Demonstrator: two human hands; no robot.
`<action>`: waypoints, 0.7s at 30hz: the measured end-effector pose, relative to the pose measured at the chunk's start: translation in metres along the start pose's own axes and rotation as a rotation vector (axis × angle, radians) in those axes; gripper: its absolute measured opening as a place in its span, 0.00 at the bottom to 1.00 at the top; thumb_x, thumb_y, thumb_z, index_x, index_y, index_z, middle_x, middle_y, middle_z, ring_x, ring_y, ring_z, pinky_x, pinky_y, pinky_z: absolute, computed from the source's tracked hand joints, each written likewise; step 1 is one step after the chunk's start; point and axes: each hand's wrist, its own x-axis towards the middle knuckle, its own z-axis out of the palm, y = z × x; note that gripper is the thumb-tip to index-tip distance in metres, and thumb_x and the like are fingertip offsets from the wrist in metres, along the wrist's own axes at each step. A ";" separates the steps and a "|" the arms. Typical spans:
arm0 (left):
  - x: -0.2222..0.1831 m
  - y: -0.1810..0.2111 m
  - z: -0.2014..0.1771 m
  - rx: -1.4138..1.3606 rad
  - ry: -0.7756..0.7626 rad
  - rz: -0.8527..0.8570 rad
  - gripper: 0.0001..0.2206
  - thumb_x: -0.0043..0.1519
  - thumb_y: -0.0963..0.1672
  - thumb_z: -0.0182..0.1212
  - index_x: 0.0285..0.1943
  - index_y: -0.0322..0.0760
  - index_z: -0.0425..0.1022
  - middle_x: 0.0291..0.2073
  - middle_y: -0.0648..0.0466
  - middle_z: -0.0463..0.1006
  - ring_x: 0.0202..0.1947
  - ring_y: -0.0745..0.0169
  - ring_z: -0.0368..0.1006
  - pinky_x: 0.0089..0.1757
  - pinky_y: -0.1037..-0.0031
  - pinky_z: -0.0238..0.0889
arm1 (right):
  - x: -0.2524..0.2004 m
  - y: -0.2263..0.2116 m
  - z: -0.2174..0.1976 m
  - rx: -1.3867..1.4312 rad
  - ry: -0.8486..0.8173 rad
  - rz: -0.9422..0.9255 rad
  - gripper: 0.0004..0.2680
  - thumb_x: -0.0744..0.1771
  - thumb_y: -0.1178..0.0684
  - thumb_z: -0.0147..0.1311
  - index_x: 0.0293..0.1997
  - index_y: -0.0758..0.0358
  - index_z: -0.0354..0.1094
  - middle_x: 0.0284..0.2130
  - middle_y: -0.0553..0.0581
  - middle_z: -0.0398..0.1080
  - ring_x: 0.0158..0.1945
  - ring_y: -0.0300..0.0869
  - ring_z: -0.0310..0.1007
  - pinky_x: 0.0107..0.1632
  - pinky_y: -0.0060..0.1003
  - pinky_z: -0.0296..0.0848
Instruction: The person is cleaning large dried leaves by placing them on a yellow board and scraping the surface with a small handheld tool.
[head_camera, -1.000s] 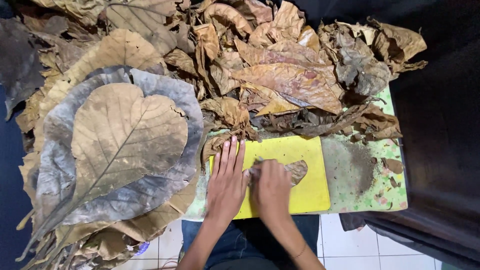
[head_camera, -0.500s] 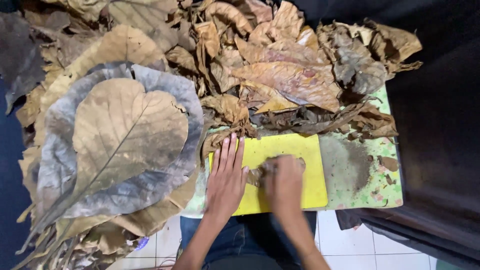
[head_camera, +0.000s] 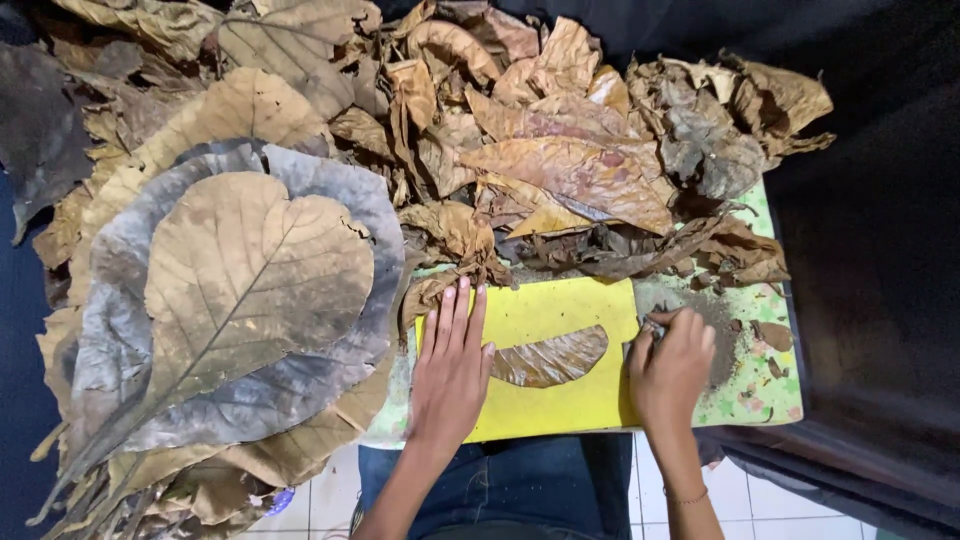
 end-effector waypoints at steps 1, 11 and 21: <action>0.000 0.000 0.001 0.028 0.014 0.001 0.33 0.64 0.45 0.53 0.79 0.30 0.48 0.79 0.41 0.46 0.78 0.43 0.44 0.69 0.57 0.40 | 0.001 -0.005 -0.009 0.126 0.018 -0.007 0.03 0.67 0.62 0.51 0.43 0.69 0.64 0.36 0.60 0.62 0.39 0.49 0.57 0.45 0.41 0.61; -0.012 0.032 -0.009 -0.287 0.008 0.003 0.26 0.62 0.51 0.62 0.66 0.33 0.70 0.70 0.46 0.63 0.73 0.48 0.52 0.69 0.54 0.37 | -0.009 0.013 0.003 0.182 0.017 0.030 0.04 0.69 0.60 0.52 0.45 0.71 0.67 0.38 0.64 0.65 0.43 0.51 0.60 0.47 0.45 0.63; -0.004 0.043 -0.028 -0.518 -0.070 -0.174 0.24 0.57 0.39 0.66 0.63 0.32 0.65 0.51 0.46 0.66 0.51 0.47 0.64 0.55 0.57 0.56 | -0.016 0.037 0.025 0.183 0.081 -0.014 0.05 0.70 0.61 0.57 0.47 0.74 0.67 0.41 0.68 0.67 0.48 0.57 0.63 0.51 0.50 0.66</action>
